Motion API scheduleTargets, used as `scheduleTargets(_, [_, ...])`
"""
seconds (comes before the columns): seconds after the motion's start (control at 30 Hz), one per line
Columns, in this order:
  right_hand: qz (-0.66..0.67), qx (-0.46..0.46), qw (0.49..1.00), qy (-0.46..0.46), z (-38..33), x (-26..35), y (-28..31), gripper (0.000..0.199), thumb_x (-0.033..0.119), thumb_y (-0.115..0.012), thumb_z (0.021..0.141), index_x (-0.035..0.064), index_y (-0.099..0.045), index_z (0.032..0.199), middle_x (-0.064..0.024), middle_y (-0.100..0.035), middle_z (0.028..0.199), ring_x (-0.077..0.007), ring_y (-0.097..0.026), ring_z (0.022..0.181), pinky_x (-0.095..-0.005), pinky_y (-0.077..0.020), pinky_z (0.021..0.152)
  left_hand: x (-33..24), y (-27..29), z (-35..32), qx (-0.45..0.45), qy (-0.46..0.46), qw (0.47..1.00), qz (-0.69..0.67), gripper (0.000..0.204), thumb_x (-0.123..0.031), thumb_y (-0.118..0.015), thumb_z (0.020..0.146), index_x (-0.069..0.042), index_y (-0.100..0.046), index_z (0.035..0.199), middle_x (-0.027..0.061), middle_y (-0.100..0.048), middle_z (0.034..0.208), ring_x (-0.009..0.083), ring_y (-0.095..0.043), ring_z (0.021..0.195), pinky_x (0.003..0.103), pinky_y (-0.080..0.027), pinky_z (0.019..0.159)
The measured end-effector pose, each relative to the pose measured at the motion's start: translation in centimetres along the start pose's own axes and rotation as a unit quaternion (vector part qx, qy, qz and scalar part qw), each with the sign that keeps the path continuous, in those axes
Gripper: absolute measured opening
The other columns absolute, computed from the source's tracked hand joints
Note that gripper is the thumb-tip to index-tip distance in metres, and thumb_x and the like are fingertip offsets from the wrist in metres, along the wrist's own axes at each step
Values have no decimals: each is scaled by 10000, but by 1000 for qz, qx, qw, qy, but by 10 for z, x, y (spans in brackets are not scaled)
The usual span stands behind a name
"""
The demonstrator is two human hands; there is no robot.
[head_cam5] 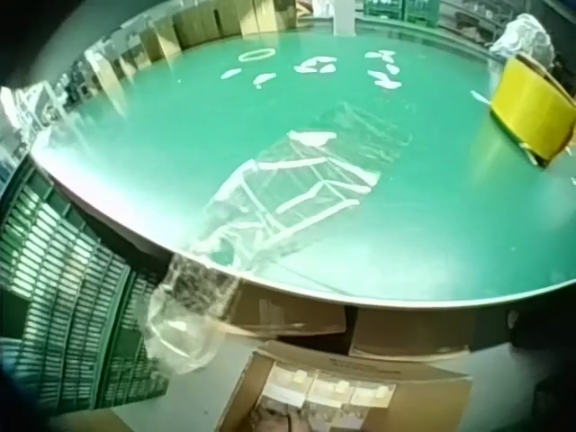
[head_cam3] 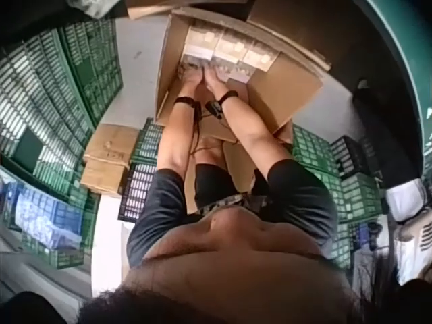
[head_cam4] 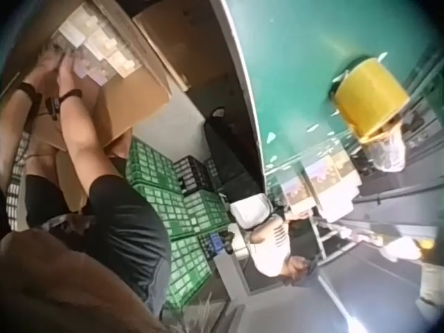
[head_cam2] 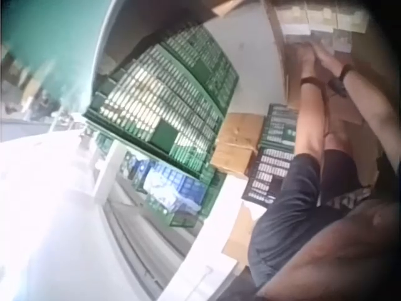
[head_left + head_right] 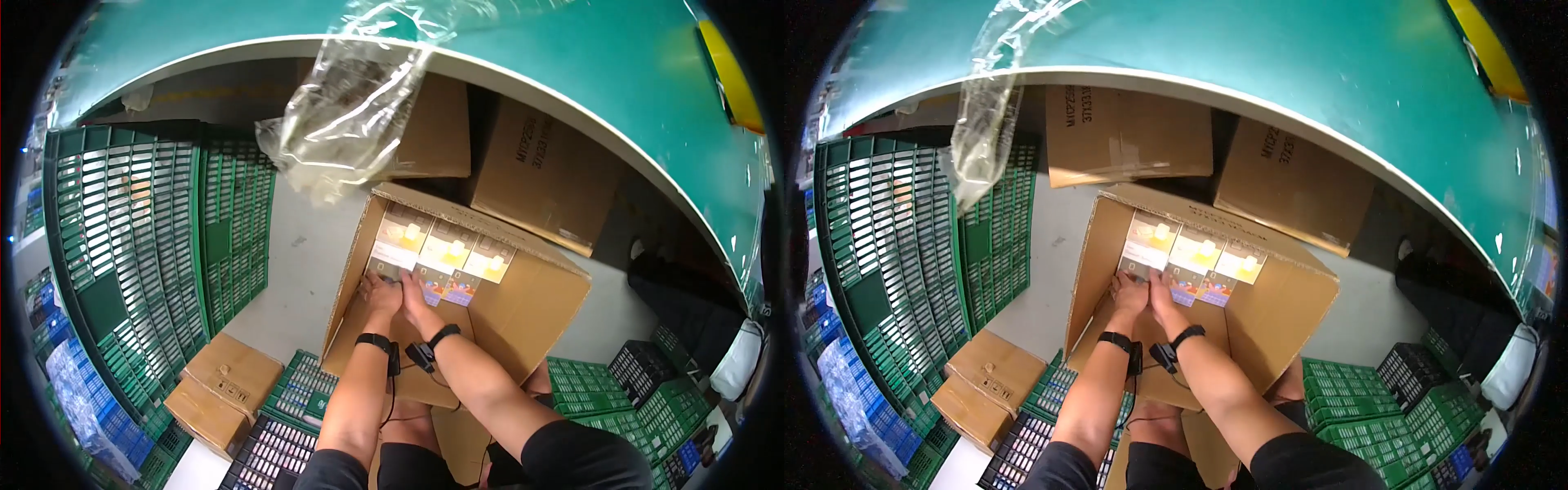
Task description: The person places white boxes into cardboard sleeves, folds the sleeves closed, and packs the finished items into a larger cardboard box. They repeat this process multiple times while organizing components on the green table.
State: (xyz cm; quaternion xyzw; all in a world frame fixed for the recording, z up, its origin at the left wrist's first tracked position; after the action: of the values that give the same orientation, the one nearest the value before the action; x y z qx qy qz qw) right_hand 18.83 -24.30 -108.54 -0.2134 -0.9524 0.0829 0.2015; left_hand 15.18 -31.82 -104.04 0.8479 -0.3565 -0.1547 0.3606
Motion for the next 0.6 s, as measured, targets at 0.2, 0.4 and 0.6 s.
scheduleTargets(0.2, [-156, 128, 978, -54, -8, 65, 34, 556, 415, -493, 942, 25, -466, 1338, -130, -507, 1320, -250, -422, 1245, -388, -321, 1062, -19, 36, -31, 70, -213, 974, -43, 453, -276, -497, 884, 19, -545, 1225, 274, -541, 1251, 404, -492, 1193, 428, -370, 1042])
scheduleTargets(0.4, [-187, 190, 952, 149, -194, 196, 55, 305, 254, -510, 974, 10, -646, 1097, -61, -673, 1065, -156, -596, 994, -313, -453, 922, 9, 155, -138, 115, -314, 904, -268, 453, -109, -544, 882, -6, -499, 1321, 174, -585, 1217, 295, -557, 1137, 377, -431, 972])
scheduleTargets(0.6, [-40, -150, 782, 604, -458, 472, 266, 145, 165, -578, 919, 26, -586, 956, -80, -634, 793, -156, -598, 730, -313, -507, 702, 1, 196, -226, 90, -319, 937, -112, 547, -133, -594, 810, -6, -485, 1330, 233, -533, 1290, 366, -491, 1228, 413, -379, 1044])
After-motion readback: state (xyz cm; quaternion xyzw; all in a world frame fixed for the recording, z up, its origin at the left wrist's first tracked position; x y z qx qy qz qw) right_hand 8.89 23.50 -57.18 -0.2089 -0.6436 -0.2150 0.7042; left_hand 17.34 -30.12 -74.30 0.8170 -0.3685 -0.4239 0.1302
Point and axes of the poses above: each hand's wrist, its own z-axis towards the middle knuckle, its own y-axis out of the back of the hand, x = y × z, the point moved 1 cm from there along z, towards the middle knuckle
